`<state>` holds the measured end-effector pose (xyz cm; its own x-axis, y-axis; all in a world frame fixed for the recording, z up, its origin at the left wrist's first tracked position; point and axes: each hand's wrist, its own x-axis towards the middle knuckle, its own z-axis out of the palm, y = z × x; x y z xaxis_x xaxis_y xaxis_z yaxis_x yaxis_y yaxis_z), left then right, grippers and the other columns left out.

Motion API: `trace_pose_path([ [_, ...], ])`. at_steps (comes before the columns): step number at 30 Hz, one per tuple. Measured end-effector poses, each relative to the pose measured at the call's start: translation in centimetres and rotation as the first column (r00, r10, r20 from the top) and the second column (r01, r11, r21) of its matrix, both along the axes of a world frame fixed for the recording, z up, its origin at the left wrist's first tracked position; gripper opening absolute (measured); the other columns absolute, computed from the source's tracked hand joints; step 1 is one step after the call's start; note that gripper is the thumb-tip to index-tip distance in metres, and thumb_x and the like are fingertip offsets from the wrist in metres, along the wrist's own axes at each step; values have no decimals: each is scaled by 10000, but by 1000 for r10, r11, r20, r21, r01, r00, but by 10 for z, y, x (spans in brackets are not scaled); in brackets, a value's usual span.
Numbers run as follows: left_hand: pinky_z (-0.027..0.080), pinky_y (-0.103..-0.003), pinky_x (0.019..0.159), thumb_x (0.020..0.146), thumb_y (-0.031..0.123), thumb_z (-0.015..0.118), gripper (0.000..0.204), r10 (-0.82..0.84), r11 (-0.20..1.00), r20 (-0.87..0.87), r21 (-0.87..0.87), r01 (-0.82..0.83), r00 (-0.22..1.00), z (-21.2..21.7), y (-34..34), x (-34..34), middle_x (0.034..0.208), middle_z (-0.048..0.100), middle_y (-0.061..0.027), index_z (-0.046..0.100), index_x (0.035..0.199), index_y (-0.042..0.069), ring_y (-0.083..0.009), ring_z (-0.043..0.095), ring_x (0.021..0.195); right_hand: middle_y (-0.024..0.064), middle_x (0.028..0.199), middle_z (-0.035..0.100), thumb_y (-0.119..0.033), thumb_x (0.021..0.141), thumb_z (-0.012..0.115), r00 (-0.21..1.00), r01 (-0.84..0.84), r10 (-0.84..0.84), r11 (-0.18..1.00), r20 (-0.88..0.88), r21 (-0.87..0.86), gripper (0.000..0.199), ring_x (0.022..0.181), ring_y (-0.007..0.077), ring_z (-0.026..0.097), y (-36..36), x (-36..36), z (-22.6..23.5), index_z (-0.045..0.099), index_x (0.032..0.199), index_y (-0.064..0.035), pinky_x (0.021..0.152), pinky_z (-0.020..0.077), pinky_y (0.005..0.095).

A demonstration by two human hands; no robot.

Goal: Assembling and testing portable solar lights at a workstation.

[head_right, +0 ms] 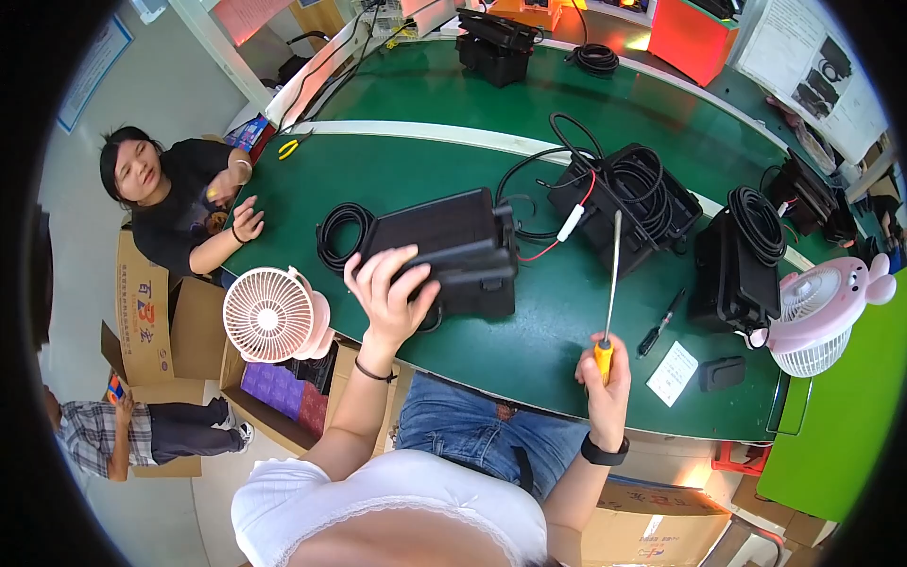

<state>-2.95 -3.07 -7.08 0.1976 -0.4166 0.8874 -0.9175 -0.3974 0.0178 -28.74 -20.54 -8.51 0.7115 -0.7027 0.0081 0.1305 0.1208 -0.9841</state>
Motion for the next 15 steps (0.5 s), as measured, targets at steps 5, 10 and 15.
trace_pose_path([
  [5, 306, -477, 1023, 743, 289, 821, 389, -148, 987, 125, 83, 138, 981, -27, 40, -24, 1085, 632, 93, 545, 1016, 321, -162, 514, 980, 132, 1253, 598, -50, 958, 589, 989, 148, -146, 978, 26, -148, 319, 794, 54, 522, 4, 41, 0, 429, 1228, -104, 615, 433, 162],
  [10, 288, -477, 1045, 698, 470, 850, 492, -125, 992, 123, -4, 127, 984, -29, 40, -42, 1100, 601, 138, 589, 1109, 405, -129, 479, 1006, 124, 1222, 608, 4, 931, 616, 972, 148, -145, 989, 186, -3, 321, 774, 37, 529, 21, 90, -4, 439, 1169, -117, 581, 434, 154],
  [15, 241, -638, 1103, 764, 401, 775, 366, -87, 996, -5, 26, 87, 996, -44, 43, -48, 1154, 521, 93, 612, 1090, 438, -172, 413, 1091, 126, 1090, 668, 25, 922, 622, 940, 189, -202, 979, 276, 73, 310, 733, 33, 543, 24, 102, -2, 442, 1122, -128, 544, 418, 158],
])
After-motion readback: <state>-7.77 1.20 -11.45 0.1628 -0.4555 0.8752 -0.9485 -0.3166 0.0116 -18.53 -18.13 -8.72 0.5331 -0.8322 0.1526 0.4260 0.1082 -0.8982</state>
